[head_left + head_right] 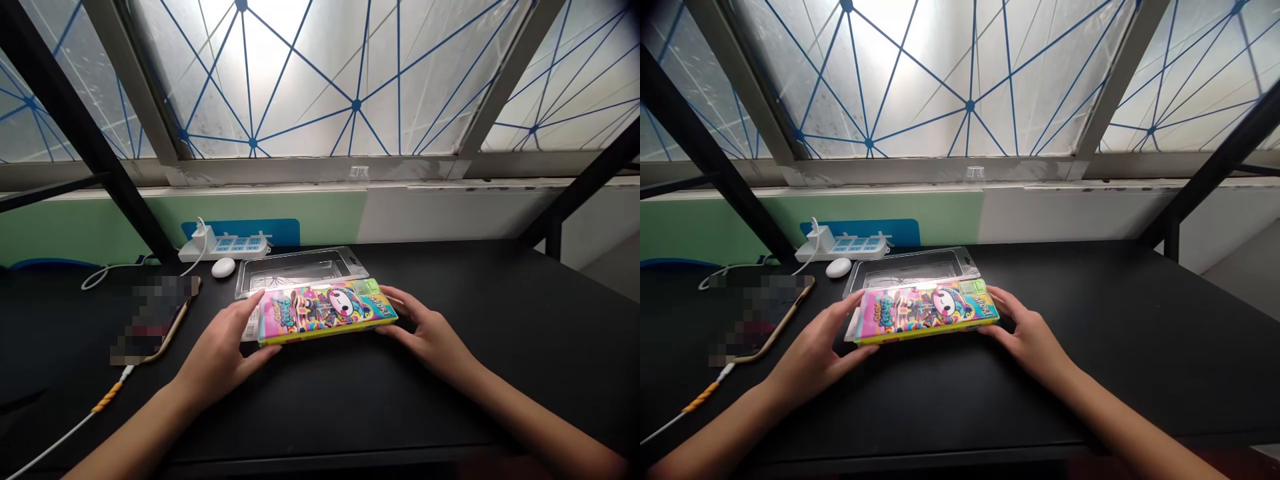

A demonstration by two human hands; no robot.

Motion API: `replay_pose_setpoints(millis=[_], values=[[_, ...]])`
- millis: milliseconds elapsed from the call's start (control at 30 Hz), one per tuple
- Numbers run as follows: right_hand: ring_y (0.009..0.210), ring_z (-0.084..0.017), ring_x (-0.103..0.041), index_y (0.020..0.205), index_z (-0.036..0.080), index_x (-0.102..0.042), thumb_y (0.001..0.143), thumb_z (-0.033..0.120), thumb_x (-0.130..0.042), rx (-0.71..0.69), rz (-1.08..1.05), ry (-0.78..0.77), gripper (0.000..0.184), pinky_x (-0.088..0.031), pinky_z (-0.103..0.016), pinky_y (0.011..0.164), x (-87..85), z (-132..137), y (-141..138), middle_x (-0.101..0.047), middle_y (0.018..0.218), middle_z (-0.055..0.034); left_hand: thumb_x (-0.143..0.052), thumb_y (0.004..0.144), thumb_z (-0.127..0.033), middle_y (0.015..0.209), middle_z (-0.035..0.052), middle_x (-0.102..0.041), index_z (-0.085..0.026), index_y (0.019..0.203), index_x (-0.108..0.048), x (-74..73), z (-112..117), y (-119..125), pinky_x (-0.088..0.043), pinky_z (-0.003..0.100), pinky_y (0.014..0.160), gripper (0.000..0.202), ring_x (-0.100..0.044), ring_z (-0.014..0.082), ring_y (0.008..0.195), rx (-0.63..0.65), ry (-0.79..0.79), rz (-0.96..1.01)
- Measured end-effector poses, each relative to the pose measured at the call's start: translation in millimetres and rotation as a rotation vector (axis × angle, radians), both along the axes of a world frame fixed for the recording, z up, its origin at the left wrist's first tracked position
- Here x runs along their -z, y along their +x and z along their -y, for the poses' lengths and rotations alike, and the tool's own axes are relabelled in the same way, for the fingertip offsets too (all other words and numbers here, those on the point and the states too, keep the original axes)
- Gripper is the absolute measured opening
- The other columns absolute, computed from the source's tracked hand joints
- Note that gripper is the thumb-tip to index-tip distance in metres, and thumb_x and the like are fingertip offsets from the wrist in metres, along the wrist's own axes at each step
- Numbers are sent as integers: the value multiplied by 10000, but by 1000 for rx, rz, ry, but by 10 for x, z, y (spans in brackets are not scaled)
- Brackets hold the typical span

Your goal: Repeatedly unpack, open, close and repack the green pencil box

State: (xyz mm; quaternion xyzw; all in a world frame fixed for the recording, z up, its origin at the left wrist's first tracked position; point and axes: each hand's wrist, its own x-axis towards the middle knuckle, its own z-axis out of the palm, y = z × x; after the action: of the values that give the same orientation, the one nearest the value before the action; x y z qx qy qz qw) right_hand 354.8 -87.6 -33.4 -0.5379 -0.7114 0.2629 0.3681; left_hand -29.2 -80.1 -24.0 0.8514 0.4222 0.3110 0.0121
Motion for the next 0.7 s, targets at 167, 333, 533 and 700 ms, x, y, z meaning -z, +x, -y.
replay_pose_setpoints(millis=[167, 333, 533, 700], values=[[1305, -341, -618, 1414, 253, -556, 844, 453, -776, 43, -130, 161, 643, -558, -497, 1062, -284, -326, -228, -679, 1398, -96, -663, 942, -494, 1456, 176, -568, -203, 1557, -349, -427, -315, 165, -460, 514, 1120, 749, -551, 359, 1344, -165, 110, 83], [1268, -335, -648, 1430, 194, -563, 876, 492, -719, 37, -130, 224, 649, -547, -513, 1063, -304, -973, -449, -693, 1368, -138, -648, 951, -487, 1450, 153, -572, -204, 1471, -458, -452, -785, 221, -429, 508, 1128, 622, -527, 339, 1348, -255, -47, 193], [1297, -339, -626, 1385, 234, -639, 923, 479, -648, -33, 10, 166, 523, -506, -535, 1103, -3, -1108, -418, -684, 1387, -113, -570, 991, -477, 1461, 157, -559, -187, 1453, -498, -44, -911, 100, -391, 534, 1144, 550, -496, 340, 1359, -259, -177, 58], [1497, -345, -376, 1522, 186, -498, 981, 487, -535, -118, 381, 180, 620, -374, -574, 1191, 6, -950, -390, -473, 1585, -156, -399, 1040, -567, 1601, 210, -395, -173, 1573, -404, -5, -879, 125, -336, 593, 1171, 663, -320, 389, 1498, -334, -257, -102]])
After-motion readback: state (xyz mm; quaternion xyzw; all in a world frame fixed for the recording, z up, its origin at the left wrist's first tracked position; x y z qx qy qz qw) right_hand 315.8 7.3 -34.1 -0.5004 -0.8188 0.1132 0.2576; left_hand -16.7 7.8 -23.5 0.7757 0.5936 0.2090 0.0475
